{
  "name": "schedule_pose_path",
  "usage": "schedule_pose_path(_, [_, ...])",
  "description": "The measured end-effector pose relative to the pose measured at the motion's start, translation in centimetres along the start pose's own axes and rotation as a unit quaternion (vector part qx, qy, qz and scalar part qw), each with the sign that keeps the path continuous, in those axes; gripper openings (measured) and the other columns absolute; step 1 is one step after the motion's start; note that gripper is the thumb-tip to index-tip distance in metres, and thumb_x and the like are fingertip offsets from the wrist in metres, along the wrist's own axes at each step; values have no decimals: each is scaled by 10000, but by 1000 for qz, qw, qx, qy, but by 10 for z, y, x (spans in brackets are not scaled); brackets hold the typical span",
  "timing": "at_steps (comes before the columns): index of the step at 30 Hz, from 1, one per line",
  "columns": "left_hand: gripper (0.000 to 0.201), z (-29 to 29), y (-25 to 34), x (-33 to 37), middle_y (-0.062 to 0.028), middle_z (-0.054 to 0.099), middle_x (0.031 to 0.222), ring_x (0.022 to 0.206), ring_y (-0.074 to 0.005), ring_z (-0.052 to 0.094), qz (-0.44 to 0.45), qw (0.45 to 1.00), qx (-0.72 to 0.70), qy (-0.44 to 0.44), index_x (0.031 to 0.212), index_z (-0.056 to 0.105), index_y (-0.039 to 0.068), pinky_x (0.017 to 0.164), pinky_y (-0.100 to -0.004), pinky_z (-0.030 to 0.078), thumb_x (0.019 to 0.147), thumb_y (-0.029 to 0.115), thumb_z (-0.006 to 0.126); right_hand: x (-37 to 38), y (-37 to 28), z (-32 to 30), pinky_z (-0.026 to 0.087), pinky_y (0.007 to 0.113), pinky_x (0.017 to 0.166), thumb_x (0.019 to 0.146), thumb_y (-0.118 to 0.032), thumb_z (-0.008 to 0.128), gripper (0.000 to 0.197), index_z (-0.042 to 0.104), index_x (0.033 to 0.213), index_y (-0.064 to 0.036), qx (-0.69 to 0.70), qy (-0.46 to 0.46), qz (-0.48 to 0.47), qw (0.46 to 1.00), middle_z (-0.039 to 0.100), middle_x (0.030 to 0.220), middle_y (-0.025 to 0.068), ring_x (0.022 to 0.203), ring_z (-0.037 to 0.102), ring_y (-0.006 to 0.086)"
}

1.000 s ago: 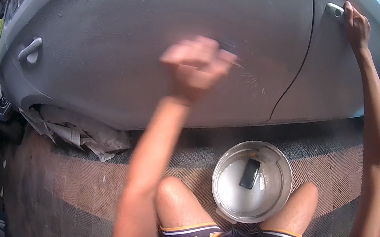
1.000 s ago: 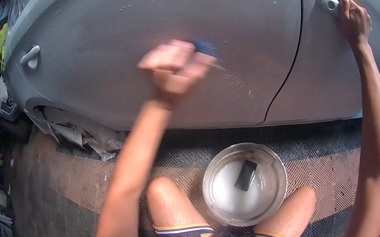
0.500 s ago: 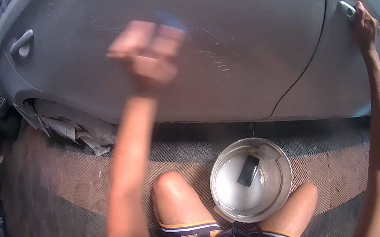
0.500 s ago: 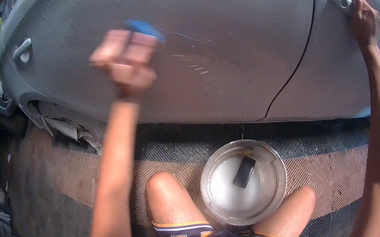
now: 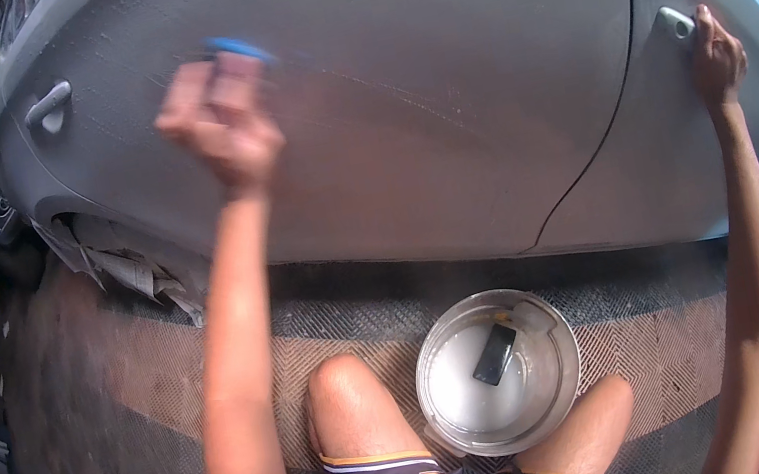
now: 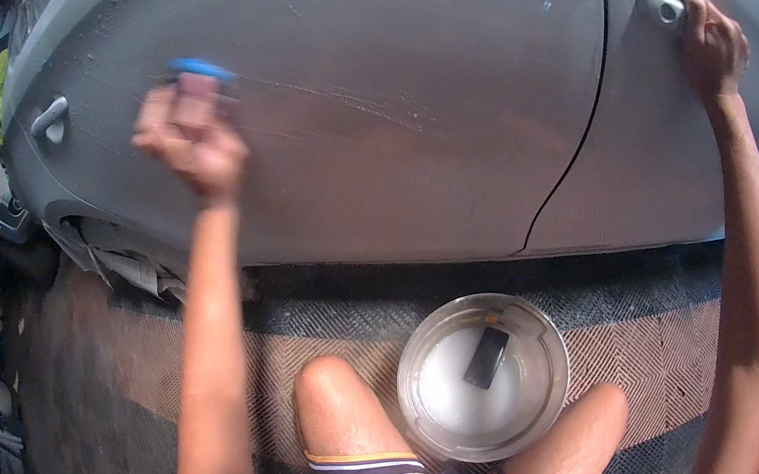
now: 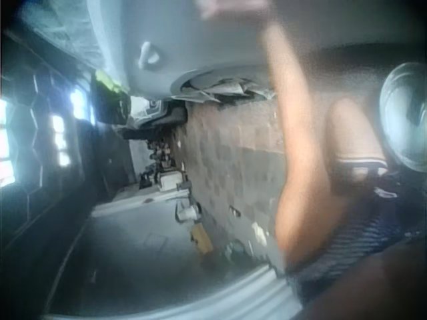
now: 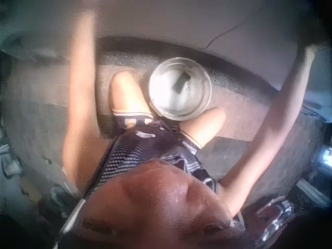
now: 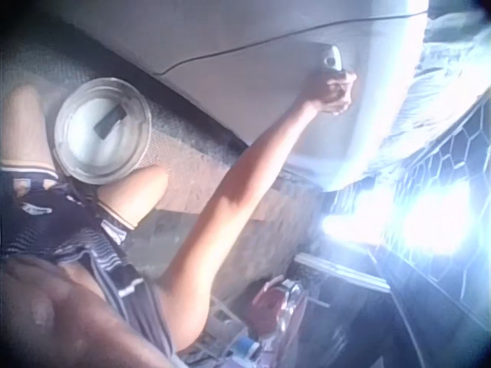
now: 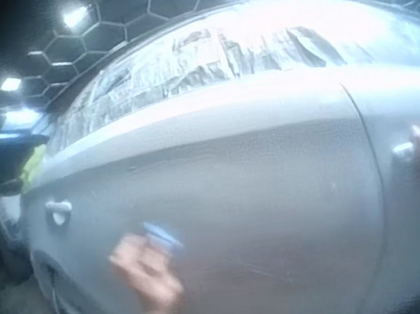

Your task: The person removes newspaper from a car hood, then sits on the floor and scrubs the side door of a silver car with a blue sponge and water from a bucket. The person repeatedly dips the sponge and scrubs the door surface.

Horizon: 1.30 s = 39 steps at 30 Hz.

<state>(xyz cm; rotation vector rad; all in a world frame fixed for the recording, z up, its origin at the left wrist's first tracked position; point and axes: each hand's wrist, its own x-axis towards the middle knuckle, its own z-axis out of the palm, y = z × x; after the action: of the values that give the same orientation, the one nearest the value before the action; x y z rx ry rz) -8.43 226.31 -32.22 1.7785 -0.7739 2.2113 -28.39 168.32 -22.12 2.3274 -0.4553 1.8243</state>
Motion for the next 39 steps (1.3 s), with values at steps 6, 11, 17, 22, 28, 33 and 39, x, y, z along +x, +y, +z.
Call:
schedule_pose_path(6, [256,10,155,-8,-79,615,1065,919,-243,618,-147,972,-158,-87,1094,691,105,772,-404,511,936,300,741,3,11,8,570,475,859,1086,-600,383,612,801,1153,-159,-15,-8,15,1000,778,963,195,974,761,380])
schedule_pose_path(11, [375,17,148,-33,-43,656,1127,1016,-244,619,45,973,-224,-13,1093,695,172,841,-419,493,848,423,829,1,9,-5,575,489,849,1085,-590,393,582,809,1136,-186,-33,-68,47,996,780,969,185,966,761,388])
schedule_pose_path(17, [239,30,19,60,-102,561,1101,1022,-279,563,-260,964,16,51,1134,586,52,904,-437,424,990,181,726,0,4,5,574,480,855,1085,-563,411,551,821,1102,-196,2,-6,34,999,776,950,183,936,761,397])
schedule_pose_path(22, [385,31,233,26,-22,636,1070,1088,-256,584,59,977,-202,38,1150,650,138,928,-429,447,852,327,804,-4,-13,-7,576,488,829,1091,-539,394,557,806,1077,-164,-9,-66,15,998,760,921,210,908,754,413])
schedule_pose_path(28, [277,25,-29,66,-66,582,1023,895,-218,585,-159,986,39,18,1245,685,68,782,-339,518,974,105,731,1,-5,-7,578,508,802,1092,-522,394,559,802,1025,-146,-9,3,4,1000,753,867,212,866,749,423])
schedule_pose_path(33, [180,50,181,98,-88,589,1079,1016,-251,552,-117,986,-98,69,1148,691,148,932,-433,410,974,197,693,0,-36,-6,569,512,794,1094,-496,394,559,781,949,-120,25,-17,4,1000,750,855,207,856,742,424])
schedule_pose_path(39, [290,45,139,81,-25,708,1183,1070,-211,623,118,980,-155,38,1184,781,363,923,-385,427,941,215,726,-3,-15,-19,563,525,795,1102,-503,373,568,782,963,-133,7,-39,-1,999,749,843,193,863,738,431])
